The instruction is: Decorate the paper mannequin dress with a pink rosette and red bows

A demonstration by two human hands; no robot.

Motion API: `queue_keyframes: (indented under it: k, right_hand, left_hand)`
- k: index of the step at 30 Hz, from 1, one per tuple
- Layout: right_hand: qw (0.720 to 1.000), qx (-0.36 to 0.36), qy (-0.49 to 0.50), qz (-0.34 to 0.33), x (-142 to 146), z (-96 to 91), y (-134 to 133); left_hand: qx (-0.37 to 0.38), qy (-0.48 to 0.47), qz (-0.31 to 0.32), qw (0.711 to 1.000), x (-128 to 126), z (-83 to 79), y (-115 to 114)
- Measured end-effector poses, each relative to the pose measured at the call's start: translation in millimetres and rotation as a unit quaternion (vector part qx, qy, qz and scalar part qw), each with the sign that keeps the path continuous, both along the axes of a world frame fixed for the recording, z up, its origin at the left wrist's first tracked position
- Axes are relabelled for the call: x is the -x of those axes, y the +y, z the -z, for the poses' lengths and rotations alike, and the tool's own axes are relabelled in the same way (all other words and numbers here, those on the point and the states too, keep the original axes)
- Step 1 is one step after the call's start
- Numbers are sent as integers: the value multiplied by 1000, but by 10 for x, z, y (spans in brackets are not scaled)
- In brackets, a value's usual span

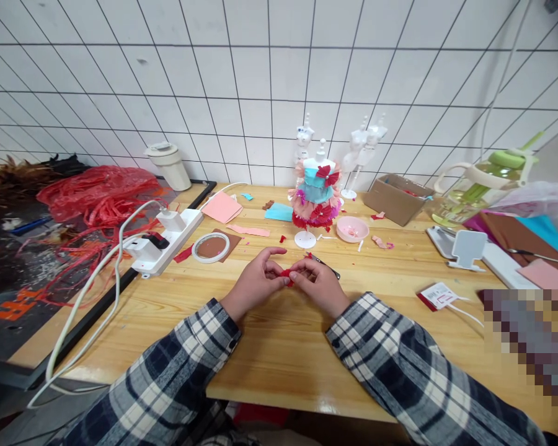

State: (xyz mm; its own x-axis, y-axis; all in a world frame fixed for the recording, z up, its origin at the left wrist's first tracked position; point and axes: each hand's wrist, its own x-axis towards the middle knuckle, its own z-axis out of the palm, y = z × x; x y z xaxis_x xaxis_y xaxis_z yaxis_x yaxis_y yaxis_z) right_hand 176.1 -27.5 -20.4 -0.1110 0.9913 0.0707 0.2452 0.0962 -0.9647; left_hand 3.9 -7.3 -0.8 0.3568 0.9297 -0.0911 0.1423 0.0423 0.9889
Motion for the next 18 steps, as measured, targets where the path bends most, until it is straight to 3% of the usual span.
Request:
queue_keyframes:
  k: [13,16,18]
  right_hand:
    - [1000,28,-1,7,-17,-52,9]
    - [998,-27,-42,44,-103,-143,-202]
    - [985,-86,-97,111,-336,-205,-479]
  left_hand:
    - [-7,20,-1,1000,-7,-55,-20]
    - [-7,19,-14,1000,7,-34,-8]
    - [0,15,-22,1000,19,-27,-4]
